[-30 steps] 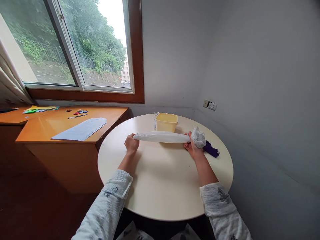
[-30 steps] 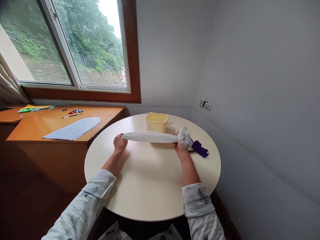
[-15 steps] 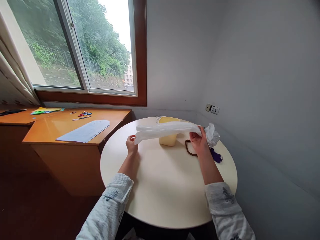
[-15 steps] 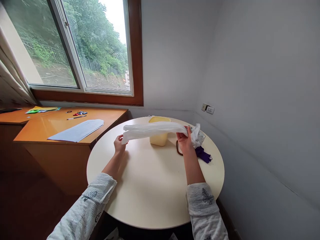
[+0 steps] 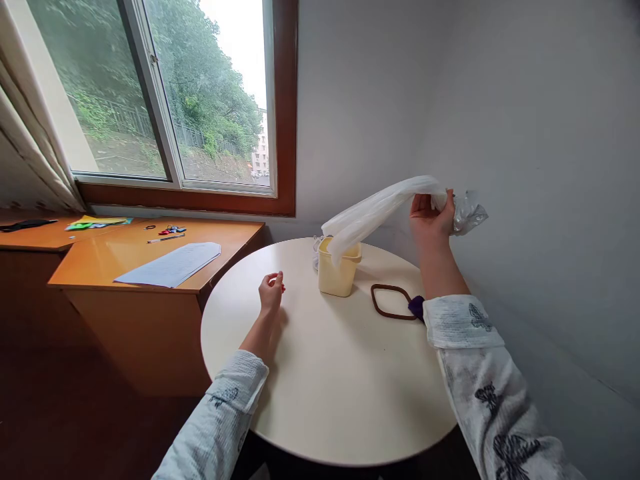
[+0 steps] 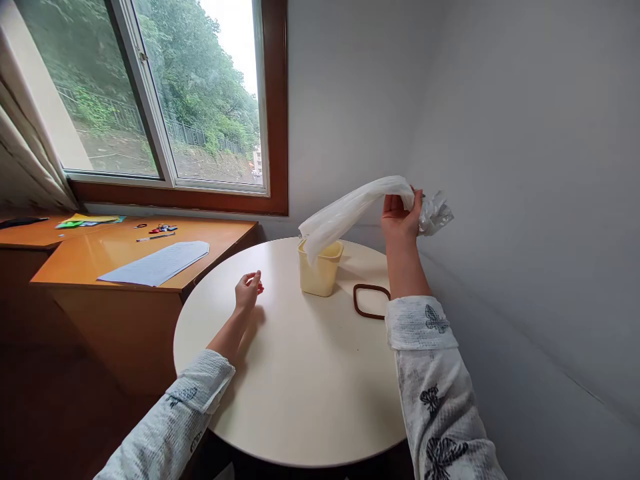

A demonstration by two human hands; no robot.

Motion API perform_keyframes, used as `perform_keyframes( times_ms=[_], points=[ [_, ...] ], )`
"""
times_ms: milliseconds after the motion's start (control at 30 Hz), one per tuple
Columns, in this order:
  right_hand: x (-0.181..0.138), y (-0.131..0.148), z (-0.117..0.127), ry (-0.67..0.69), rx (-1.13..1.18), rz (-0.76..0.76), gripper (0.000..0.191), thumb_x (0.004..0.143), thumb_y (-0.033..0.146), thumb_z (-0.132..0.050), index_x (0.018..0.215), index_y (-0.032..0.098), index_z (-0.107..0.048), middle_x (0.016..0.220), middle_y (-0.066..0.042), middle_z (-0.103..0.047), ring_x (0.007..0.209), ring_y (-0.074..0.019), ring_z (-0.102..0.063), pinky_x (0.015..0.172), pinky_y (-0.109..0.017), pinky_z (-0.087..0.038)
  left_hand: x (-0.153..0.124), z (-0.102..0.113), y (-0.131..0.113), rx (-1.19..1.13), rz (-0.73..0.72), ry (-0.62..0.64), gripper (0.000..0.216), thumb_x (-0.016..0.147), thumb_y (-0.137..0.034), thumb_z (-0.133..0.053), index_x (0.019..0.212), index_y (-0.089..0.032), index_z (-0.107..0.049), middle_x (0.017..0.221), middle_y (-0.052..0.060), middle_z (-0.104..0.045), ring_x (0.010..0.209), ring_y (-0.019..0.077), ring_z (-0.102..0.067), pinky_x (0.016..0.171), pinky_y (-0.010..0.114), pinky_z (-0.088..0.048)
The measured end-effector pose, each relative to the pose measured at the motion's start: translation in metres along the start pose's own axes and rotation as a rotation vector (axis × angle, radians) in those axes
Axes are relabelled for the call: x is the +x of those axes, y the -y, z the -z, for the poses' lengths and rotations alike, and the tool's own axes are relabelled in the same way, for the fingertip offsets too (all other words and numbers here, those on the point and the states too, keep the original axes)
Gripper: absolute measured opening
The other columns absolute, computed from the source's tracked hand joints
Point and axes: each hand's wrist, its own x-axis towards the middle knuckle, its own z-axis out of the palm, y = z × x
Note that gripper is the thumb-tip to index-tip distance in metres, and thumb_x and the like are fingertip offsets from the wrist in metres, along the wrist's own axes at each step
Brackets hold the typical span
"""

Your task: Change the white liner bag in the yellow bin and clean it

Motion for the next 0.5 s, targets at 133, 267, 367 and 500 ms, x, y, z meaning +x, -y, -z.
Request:
perform_keyframes(
  times_ms=[133,267,367,500],
  points=[
    [0.016,0.003,-0.016,0.032,-0.034,0.075,0.017,0.083,0.033,-0.053,0.072,0.023,-0.060,0.079,0.005,-0.066,0.081,-0.0089,-0.066,0.074,-0.025,-0.057,-0.001,-0.002,0.002,0.016,-0.015,0.036,0.043,0.066,-0.054,-0.061,0.085,-0.016,-0.055,0.058,-0.003,-0.050,0.052,0.0106,-0.050,0.057,0.027,-0.046],
    [0.013,-0.002,-0.009,0.116,-0.125,0.061,0.014,0.082,0.032,-0.055,0.072,0.024,-0.060,0.080,0.006,-0.065,0.081,-0.0077,-0.065,0.076,-0.024,-0.056,0.000,-0.003,0.005,0.025,-0.029,0.053,0.044,0.066,-0.055,-0.061,0.085,-0.016,-0.055,0.058,-0.003,-0.051,0.051,0.0109,-0.050,0.056,0.027,-0.045],
    [0.008,-0.006,0.004,0.141,-0.191,0.003,0.013,0.081,0.031,-0.057,0.071,0.022,-0.059,0.077,0.006,-0.065,0.076,-0.0076,-0.065,0.073,-0.023,-0.056,0.001,-0.003,0.007,0.038,-0.037,0.057,0.044,0.067,-0.055,-0.060,0.085,-0.016,-0.054,0.058,-0.003,-0.051,0.051,0.0109,-0.050,0.056,0.027,-0.045],
    [0.004,-0.005,0.014,0.117,-0.396,-0.058,0.014,0.079,0.031,-0.060,0.070,0.020,-0.057,0.068,0.006,-0.063,0.064,-0.0082,-0.062,0.062,-0.023,-0.055,0.000,-0.004,0.009,0.076,-0.059,0.074,0.042,0.070,-0.054,-0.058,0.087,-0.016,-0.055,0.057,-0.003,-0.050,0.053,0.0116,-0.050,0.057,0.027,-0.045]
  ],
)
